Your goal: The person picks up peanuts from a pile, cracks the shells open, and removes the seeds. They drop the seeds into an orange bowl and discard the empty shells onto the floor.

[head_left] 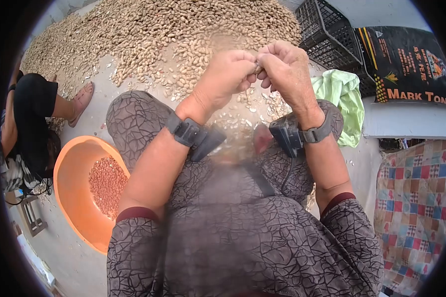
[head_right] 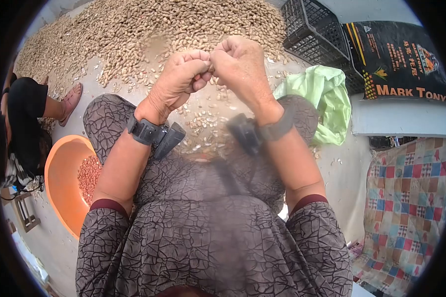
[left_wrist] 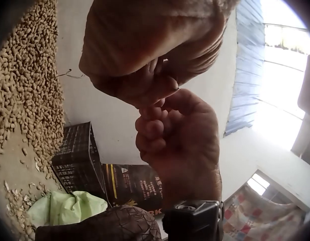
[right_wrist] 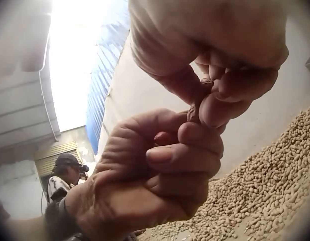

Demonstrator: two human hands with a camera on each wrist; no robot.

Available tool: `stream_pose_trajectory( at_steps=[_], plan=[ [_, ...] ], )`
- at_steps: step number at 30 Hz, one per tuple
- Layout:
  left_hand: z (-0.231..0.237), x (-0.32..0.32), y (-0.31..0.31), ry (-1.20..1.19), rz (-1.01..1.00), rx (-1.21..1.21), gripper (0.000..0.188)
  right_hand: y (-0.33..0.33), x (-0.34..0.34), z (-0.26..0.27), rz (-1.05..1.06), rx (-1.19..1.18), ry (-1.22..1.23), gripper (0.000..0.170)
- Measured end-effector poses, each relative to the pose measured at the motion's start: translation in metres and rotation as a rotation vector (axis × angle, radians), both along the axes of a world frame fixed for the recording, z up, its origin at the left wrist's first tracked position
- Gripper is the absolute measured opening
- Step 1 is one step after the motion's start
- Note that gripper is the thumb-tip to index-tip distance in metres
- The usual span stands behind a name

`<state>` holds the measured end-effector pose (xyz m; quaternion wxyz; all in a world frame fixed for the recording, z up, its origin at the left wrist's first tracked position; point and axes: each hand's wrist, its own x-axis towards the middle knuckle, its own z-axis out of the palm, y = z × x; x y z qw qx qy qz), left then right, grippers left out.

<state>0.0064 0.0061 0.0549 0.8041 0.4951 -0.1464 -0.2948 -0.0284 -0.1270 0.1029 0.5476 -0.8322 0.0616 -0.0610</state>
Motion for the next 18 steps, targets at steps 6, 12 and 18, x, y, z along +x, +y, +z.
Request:
stream_pose_trajectory(
  at_steps=[6, 12, 18],
  plan=[
    [0.001, -0.006, 0.015, 0.064, -0.039, -0.073, 0.011, 0.018, 0.001, 0.001, -0.022, -0.466, -0.419, 0.008],
    [0.013, -0.008, 0.030, -0.204, 0.088, 0.103, 0.011, 0.033, 0.000, 0.010, 0.099, -0.608, -0.613, 0.005],
    [0.012, -0.008, 0.033, 0.163, 0.048, -0.242, 0.016, 0.035, 0.003, 0.005, 0.128, -0.620, -0.660, 0.003]
  ],
)
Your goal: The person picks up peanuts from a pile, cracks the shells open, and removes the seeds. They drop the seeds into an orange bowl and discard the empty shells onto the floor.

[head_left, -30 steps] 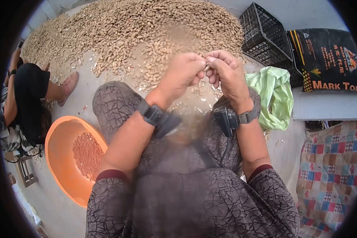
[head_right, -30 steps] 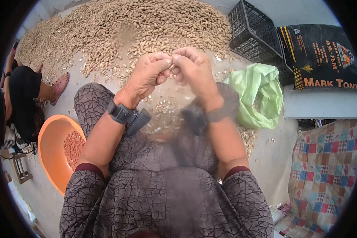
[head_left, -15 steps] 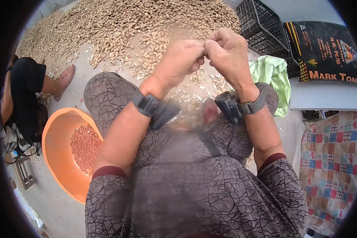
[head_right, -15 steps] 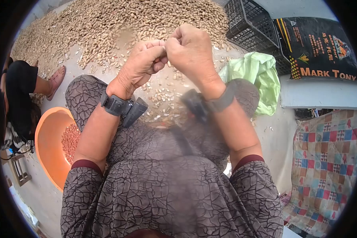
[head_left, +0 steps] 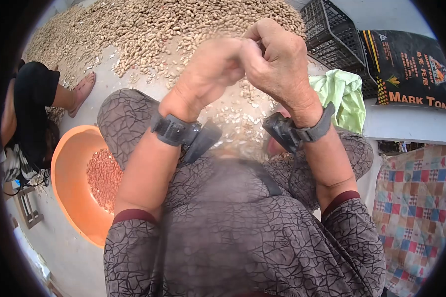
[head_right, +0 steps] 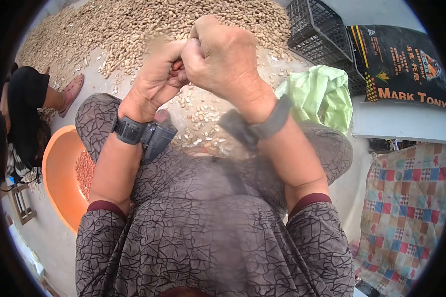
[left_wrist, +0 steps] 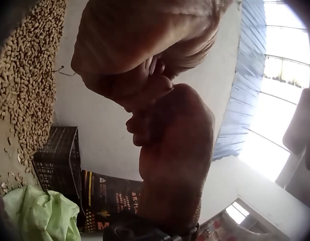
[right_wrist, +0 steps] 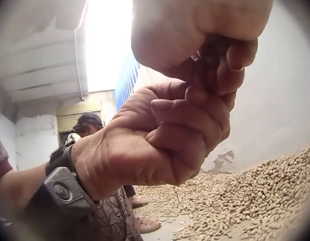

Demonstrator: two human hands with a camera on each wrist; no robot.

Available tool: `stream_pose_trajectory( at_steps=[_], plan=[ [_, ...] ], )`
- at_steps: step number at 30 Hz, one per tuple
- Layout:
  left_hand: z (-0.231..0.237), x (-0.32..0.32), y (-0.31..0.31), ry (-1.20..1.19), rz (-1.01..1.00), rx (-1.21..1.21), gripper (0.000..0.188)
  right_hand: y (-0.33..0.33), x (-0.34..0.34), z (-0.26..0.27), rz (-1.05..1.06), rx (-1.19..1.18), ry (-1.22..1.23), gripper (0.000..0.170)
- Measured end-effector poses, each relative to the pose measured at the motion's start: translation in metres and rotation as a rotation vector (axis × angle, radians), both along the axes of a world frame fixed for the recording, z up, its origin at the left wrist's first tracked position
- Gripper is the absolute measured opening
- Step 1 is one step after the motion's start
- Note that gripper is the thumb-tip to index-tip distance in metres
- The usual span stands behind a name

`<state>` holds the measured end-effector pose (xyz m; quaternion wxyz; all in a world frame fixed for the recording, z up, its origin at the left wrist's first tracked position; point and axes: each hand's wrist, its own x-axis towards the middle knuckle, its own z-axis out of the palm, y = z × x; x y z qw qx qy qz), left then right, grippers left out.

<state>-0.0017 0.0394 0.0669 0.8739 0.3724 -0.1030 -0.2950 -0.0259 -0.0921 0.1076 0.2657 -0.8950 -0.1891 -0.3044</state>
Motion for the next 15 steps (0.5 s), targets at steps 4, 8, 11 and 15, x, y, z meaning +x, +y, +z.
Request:
stream_pose_trajectory(
  at_steps=[4, 8, 11, 15],
  plan=[
    [-0.011, 0.005, 0.012, -0.088, -0.171, -0.131, 0.016, 0.000, 0.004, -0.005, 0.027, 0.100, 0.002, 0.006],
    [0.004, -0.004, 0.011, -0.172, -0.098, 0.014, 0.015, -0.005, 0.006, -0.005, 0.114, 0.175, 0.217, 0.010],
    [-0.006, -0.003, 0.012, -0.048, -0.053, 0.087, 0.013, -0.008, 0.008, -0.014, 0.153, 0.142, 0.184, 0.011],
    [-0.025, 0.005, 0.019, -0.005, -0.153, 0.042, 0.013, -0.011, 0.007, -0.022, 0.141, 0.126, 0.234, 0.011]
  ],
)
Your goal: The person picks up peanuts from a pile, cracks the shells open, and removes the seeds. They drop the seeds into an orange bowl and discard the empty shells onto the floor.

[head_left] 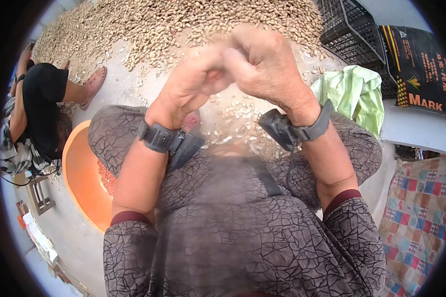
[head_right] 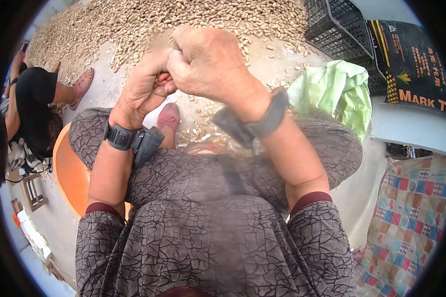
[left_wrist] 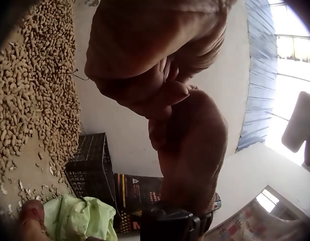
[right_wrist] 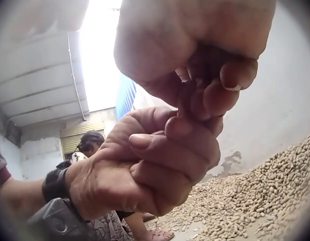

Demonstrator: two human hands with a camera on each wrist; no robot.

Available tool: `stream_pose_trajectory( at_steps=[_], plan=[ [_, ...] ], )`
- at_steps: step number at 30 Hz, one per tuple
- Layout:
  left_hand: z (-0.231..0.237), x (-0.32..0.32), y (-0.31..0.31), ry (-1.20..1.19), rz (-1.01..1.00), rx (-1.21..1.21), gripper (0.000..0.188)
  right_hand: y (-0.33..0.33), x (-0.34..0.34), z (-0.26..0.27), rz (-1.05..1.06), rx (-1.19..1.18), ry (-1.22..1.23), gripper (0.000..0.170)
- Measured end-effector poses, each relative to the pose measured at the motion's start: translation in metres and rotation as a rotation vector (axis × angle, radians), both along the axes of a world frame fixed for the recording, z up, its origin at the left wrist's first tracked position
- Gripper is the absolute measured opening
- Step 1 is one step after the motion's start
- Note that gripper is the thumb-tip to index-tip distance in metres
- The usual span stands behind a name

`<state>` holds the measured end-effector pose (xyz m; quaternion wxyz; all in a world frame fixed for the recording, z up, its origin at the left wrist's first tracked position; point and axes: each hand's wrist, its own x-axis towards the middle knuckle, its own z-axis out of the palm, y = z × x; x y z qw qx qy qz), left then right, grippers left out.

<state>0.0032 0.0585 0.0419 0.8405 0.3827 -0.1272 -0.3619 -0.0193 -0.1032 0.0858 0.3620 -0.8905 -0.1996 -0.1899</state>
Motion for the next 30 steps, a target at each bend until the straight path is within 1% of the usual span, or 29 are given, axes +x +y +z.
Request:
stream_pose_trajectory(
  at_steps=[2, 3, 5, 9, 11, 12, 14, 16, 17, 20, 21, 22, 23, 26, 30],
  plan=[
    [-0.008, 0.006, 0.005, 0.079, -0.177, -0.162, 0.013, 0.000, 0.001, -0.007, 0.002, -0.068, -0.092, 0.011],
    [-0.001, 0.000, 0.000, 0.081, -0.174, -0.157, 0.013, 0.001, 0.001, -0.007, 0.004, -0.064, -0.090, 0.011],
    [0.019, -0.017, -0.013, 0.070, 0.163, 0.091, 0.010, 0.003, -0.001, -0.006, -0.009, -0.043, -0.140, 0.011],
    [0.013, -0.009, -0.007, 0.042, 0.134, 0.144, 0.009, -0.003, -0.001, -0.005, 0.028, -0.024, -0.114, 0.010],
    [0.001, 0.001, 0.002, 0.070, -0.119, -0.026, 0.010, -0.005, -0.002, -0.007, 0.086, -0.040, -0.202, 0.004],
    [0.005, -0.003, -0.004, 0.071, -0.121, -0.025, 0.010, -0.006, -0.003, -0.007, 0.084, -0.039, -0.201, 0.004],
    [0.014, -0.015, -0.018, 0.150, 0.178, 0.131, 0.013, -0.008, -0.003, -0.005, 0.086, -0.048, -0.215, 0.004],
    [0.010, -0.011, -0.014, 0.113, 0.145, 0.109, 0.013, -0.008, -0.004, -0.003, 0.072, -0.056, -0.229, 0.004],
    [0.008, -0.009, -0.013, 0.075, 0.112, 0.086, 0.013, -0.009, -0.005, -0.001, 0.060, -0.066, -0.244, 0.008],
    [0.011, -0.008, -0.012, 0.070, 0.080, 0.043, 0.011, -0.011, -0.006, 0.000, 0.045, -0.052, -0.249, 0.008],
    [0.012, -0.009, -0.013, 0.071, 0.083, 0.044, 0.011, -0.011, -0.006, 0.002, 0.048, -0.051, -0.249, 0.008],
    [0.013, -0.010, -0.016, 0.041, 0.099, 0.073, 0.010, -0.011, -0.008, 0.004, 0.047, -0.072, -0.270, 0.005],
    [0.014, -0.011, -0.018, 0.012, 0.114, 0.103, 0.009, -0.011, -0.008, 0.004, 0.047, -0.093, -0.292, 0.005],
    [0.016, -0.010, -0.019, 0.047, 0.085, 0.171, 0.009, -0.016, -0.005, 0.000, 0.050, -0.067, -0.256, 0.004],
    [0.012, -0.012, -0.023, -0.018, 0.096, 0.112, 0.009, -0.018, -0.007, 0.001, 0.038, -0.086, -0.262, 0.004]
  ],
)
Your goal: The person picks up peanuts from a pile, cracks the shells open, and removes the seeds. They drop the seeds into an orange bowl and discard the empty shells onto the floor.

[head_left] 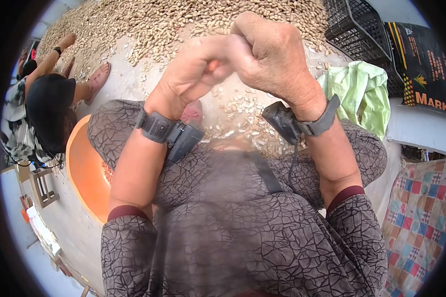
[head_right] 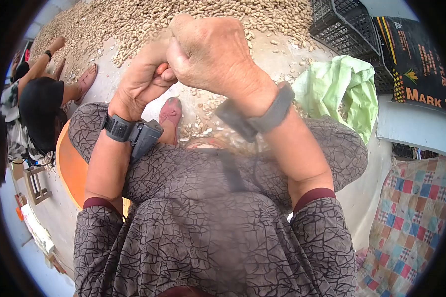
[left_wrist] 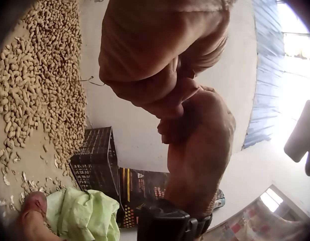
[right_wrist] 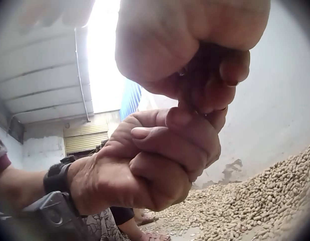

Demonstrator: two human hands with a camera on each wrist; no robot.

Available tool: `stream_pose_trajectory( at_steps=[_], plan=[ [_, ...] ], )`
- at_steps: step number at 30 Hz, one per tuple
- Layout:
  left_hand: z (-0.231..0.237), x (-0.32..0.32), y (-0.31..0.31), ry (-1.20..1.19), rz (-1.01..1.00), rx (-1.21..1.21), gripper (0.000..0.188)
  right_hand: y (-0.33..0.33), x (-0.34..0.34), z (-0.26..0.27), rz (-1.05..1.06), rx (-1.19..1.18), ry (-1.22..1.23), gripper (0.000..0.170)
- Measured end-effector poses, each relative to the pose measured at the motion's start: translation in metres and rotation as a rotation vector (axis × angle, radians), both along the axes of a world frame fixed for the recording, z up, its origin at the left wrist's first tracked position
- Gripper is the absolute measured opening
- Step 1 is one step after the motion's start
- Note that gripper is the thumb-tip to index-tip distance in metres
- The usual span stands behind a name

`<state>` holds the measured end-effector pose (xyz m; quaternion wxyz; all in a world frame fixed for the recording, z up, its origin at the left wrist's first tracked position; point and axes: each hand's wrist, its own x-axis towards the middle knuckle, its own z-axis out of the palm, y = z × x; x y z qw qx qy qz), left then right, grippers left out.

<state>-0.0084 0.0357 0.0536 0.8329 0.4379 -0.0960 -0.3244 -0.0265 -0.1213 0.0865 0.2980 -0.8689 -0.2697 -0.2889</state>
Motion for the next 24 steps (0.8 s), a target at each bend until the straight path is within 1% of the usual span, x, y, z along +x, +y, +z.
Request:
stream_pose_trajectory(
  at_steps=[2, 3, 5, 9, 11, 12, 13, 15, 16, 17, 18, 19, 20, 21, 22, 23, 24],
  plan=[
    [0.005, -0.002, 0.000, 0.079, -0.019, -0.032, 0.010, -0.001, 0.000, 0.000, -0.026, 0.012, -0.018, 0.004],
    [0.004, -0.001, 0.000, 0.079, -0.018, -0.031, 0.010, -0.001, -0.002, 0.002, -0.025, 0.013, -0.017, 0.004],
    [0.001, 0.001, 0.001, 0.106, -0.086, -0.092, 0.013, 0.000, -0.004, 0.007, -0.021, 0.111, 0.043, 0.005],
    [0.009, -0.001, 0.005, 0.167, -0.055, -0.080, 0.015, -0.009, -0.004, 0.009, -0.047, 0.072, 0.003, 0.009],
    [0.022, 0.001, 0.021, 0.233, -0.021, -0.087, 0.017, -0.018, -0.001, 0.015, -0.047, 0.291, 0.046, 0.013],
    [0.024, 0.007, 0.035, 0.257, -0.083, -0.198, 0.018, -0.023, -0.003, 0.019, -0.129, 0.338, 0.175, 0.011],
    [0.034, 0.011, 0.045, 0.250, -0.139, -0.222, 0.021, -0.032, 0.001, 0.013, -0.042, 0.443, 0.345, 0.009],
    [0.052, 0.014, 0.077, 0.113, -0.026, -0.103, 0.026, -0.047, 0.005, 0.009, -0.034, 0.376, 0.670, 0.014],
    [0.060, 0.013, 0.094, 0.058, 0.047, -0.043, 0.026, -0.053, 0.009, 0.002, 0.021, 0.356, 0.886, 0.016],
    [0.066, 0.011, 0.111, 0.058, 0.200, 0.045, 0.025, -0.060, 0.014, -0.012, 0.077, 0.335, 1.100, 0.018],
    [0.068, 0.012, 0.135, 0.000, 0.210, 0.143, 0.025, -0.073, 0.022, -0.037, 0.107, 0.241, 1.223, 0.014],
    [0.075, 0.005, 0.145, 0.028, 0.372, 0.258, 0.024, -0.083, 0.029, -0.062, 0.128, 0.200, 1.365, 0.017],
    [0.067, 0.005, 0.172, -0.050, 0.365, 0.273, 0.025, -0.093, 0.031, -0.090, 0.093, 0.190, 1.415, 0.020],
    [0.066, 0.001, 0.201, 0.071, 0.504, 0.387, 0.025, -0.104, 0.034, -0.121, 0.100, 0.161, 1.420, 0.020],
    [0.053, 0.001, 0.241, 0.029, 0.343, 0.416, 0.026, -0.112, 0.033, -0.146, 0.024, 0.120, 1.416, 0.020],
    [0.050, -0.004, 0.206, 0.239, 1.155, 0.584, 0.027, -0.118, 0.030, -0.163, 0.016, 0.121, 1.426, 0.020],
    [0.023, -0.014, 0.292, 0.046, 0.571, 0.705, 0.027, -0.123, 0.028, -0.176, -0.160, -0.097, 1.329, 0.022]
  ],
)
